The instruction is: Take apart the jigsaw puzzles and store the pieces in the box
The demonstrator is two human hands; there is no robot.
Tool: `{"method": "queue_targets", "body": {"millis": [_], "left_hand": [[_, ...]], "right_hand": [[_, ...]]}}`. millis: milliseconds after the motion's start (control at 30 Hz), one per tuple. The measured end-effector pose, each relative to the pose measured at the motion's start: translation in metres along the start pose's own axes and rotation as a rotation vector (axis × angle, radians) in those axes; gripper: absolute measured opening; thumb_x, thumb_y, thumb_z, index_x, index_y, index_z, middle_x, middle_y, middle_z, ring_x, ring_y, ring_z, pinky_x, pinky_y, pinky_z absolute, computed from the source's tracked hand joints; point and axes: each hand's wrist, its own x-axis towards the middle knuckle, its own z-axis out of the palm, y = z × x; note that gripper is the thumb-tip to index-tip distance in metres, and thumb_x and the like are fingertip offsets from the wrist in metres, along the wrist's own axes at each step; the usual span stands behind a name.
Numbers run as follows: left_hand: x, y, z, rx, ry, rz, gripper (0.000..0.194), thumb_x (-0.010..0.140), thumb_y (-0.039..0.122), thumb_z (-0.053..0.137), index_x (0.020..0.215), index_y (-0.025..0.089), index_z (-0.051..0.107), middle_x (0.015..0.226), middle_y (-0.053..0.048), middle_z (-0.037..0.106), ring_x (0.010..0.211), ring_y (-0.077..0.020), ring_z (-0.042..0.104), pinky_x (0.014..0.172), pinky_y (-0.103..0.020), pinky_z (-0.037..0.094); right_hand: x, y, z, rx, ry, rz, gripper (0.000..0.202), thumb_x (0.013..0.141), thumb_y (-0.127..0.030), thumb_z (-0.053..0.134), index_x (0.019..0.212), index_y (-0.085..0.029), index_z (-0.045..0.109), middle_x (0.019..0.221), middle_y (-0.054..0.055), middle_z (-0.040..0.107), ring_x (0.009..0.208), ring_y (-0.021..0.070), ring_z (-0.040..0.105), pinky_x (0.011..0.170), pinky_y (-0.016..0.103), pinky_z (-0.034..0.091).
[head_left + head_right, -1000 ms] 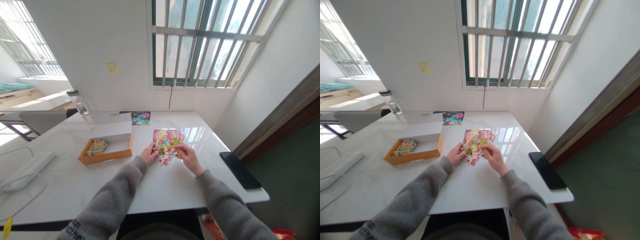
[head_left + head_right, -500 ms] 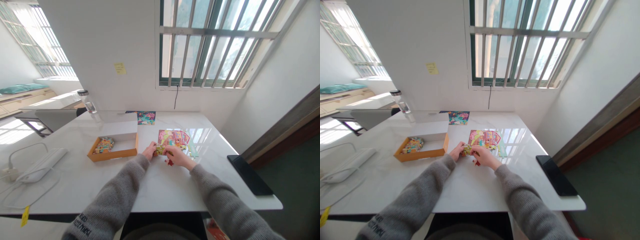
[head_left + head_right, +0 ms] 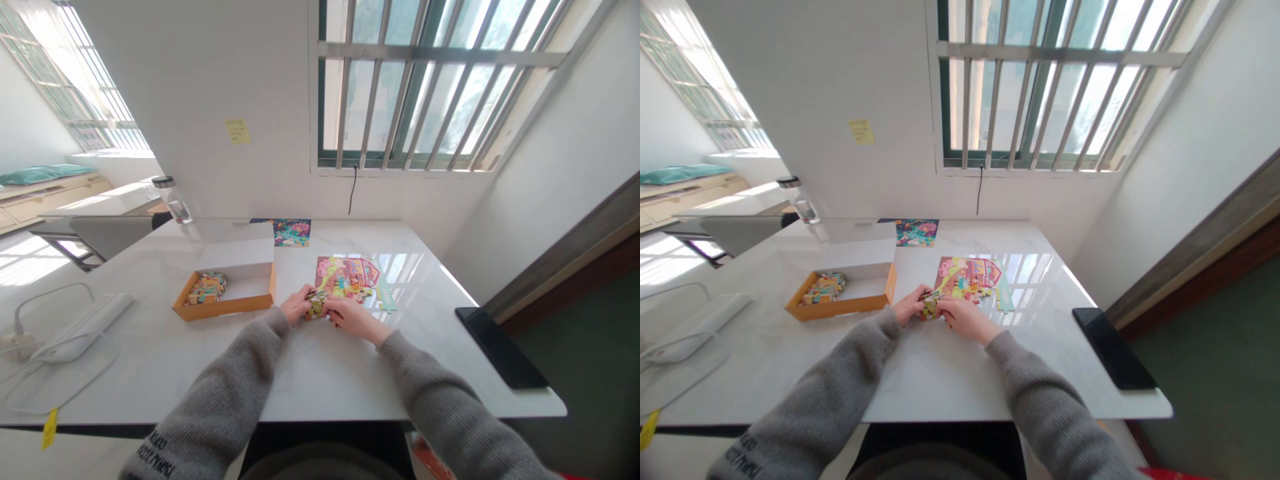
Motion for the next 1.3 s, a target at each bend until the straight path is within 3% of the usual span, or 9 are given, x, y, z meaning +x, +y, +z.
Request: {"method": "queue_targets", "body": {"millis": [200, 300, 433, 533, 633, 833, 967, 1200, 1300], "left_hand": [[-0.008, 0.011, 0.007, 0.065, 0.049, -0.029, 0.034, 0.075, 0.029, 0.061, 0.104, 0.019, 0.047, 0.076, 0.003, 0.057, 0.057, -0.0094, 0.048, 0.054, -0.021, 0.038], [-0.009, 0.012, 0.009, 0.029, 0.079, -0.057, 0.033, 0.075, 0.029, 0.062, 0.103, 0.020, 0.047, 0.074, 0.004, 0.059, 0.056, -0.0091, 0.048, 0.054, -0.021, 0.038], [-0.013, 0.012, 0.012, 0.074, 0.091, -0.046, 0.030, 0.073, 0.026, 0.061, 0.100, 0.019, 0.050, 0.073, 0.003, 0.057, 0.058, -0.0105, 0.048, 0.055, -0.022, 0.038], [-0.015, 0.012, 0.012, 0.167, 0.109, -0.027, 0.032, 0.069, 0.021, 0.059, 0.100, 0.018, 0.052, 0.074, 0.002, 0.056, 0.060, -0.0110, 0.047, 0.057, -0.023, 0.038], [-0.016, 0.013, 0.010, 0.183, 0.075, -0.011, 0.033, 0.067, 0.018, 0.057, 0.100, 0.018, 0.052, 0.074, 0.003, 0.055, 0.062, -0.0111, 0.047, 0.059, -0.023, 0.039], [-0.017, 0.015, 0.004, 0.157, 0.042, 0.000, 0.040, 0.067, 0.018, 0.056, 0.106, 0.018, 0.052, 0.079, 0.002, 0.058, 0.064, -0.0120, 0.049, 0.060, -0.024, 0.041], [-0.018, 0.013, 0.004, 0.178, 0.037, 0.003, 0.043, 0.067, 0.017, 0.056, 0.110, 0.018, 0.052, 0.083, 0.000, 0.061, 0.068, -0.0136, 0.052, 0.063, -0.025, 0.043], [-0.016, 0.007, 0.006, 0.217, 0.041, -0.046, 0.042, 0.068, 0.018, 0.056, 0.110, 0.018, 0.050, 0.082, 0.000, 0.060, 0.068, -0.0147, 0.052, 0.061, -0.026, 0.043], [-0.016, 0.006, 0.005, 0.230, 0.034, -0.028, 0.042, 0.068, 0.018, 0.055, 0.110, 0.018, 0.050, 0.083, -0.001, 0.060, 0.071, -0.0156, 0.053, 0.064, -0.026, 0.044]], "right_hand": [[-0.007, 0.004, 0.000, 0.035, 0.076, -0.011, 0.033, 0.084, -0.003, 0.041, 0.105, -0.021, 0.059, 0.097, 0.004, 0.061, 0.081, 0.0154, 0.057, 0.077, 0.027, 0.045], [-0.012, 0.008, -0.007, 0.078, 0.229, 0.100, 0.053, 0.079, -0.003, 0.043, 0.128, -0.021, 0.045, 0.107, 0.007, 0.058, 0.081, 0.0161, 0.056, 0.082, 0.033, 0.047], [-0.018, 0.009, -0.020, 0.236, 0.311, 0.297, 0.070, 0.074, -0.006, 0.045, 0.140, -0.024, 0.035, 0.111, 0.007, 0.056, 0.074, 0.0151, 0.056, 0.082, 0.035, 0.050], [-0.019, 0.007, -0.026, 0.363, 0.344, 0.333, 0.075, 0.071, -0.008, 0.047, 0.142, -0.028, 0.034, 0.114, 0.005, 0.058, 0.092, 0.0190, 0.060, 0.094, 0.038, 0.047], [-0.018, 0.008, -0.025, 0.491, 0.384, 0.328, 0.071, 0.073, -0.012, 0.051, 0.141, -0.029, 0.036, 0.117, 0.005, 0.059, 0.099, 0.0191, 0.060, 0.093, 0.037, 0.048], [-0.012, 0.017, -0.019, 0.738, 0.386, 0.330, 0.046, 0.078, -0.025, 0.059, 0.122, -0.022, 0.045, 0.092, 0.002, 0.064, 0.064, 0.0112, 0.056, 0.054, 0.023, 0.044], [-0.012, 0.010, -0.018, 0.595, 0.393, 0.318, 0.023, 0.079, -0.033, 0.064, 0.097, -0.020, 0.055, 0.077, -0.001, 0.060, 0.064, 0.0124, 0.057, 0.055, 0.024, 0.044], [-0.013, -0.006, -0.008, 0.651, 0.214, 0.325, 0.024, 0.088, -0.039, 0.056, 0.102, -0.021, 0.049, 0.070, -0.003, 0.057, 0.054, 0.0145, 0.062, 0.049, 0.028, 0.050], [-0.011, -0.004, 0.002, 0.474, 0.228, 0.254, 0.012, 0.088, -0.030, 0.057, 0.094, -0.021, 0.053, 0.079, -0.001, 0.055, 0.057, 0.0128, 0.060, 0.052, 0.027, 0.050]]}}
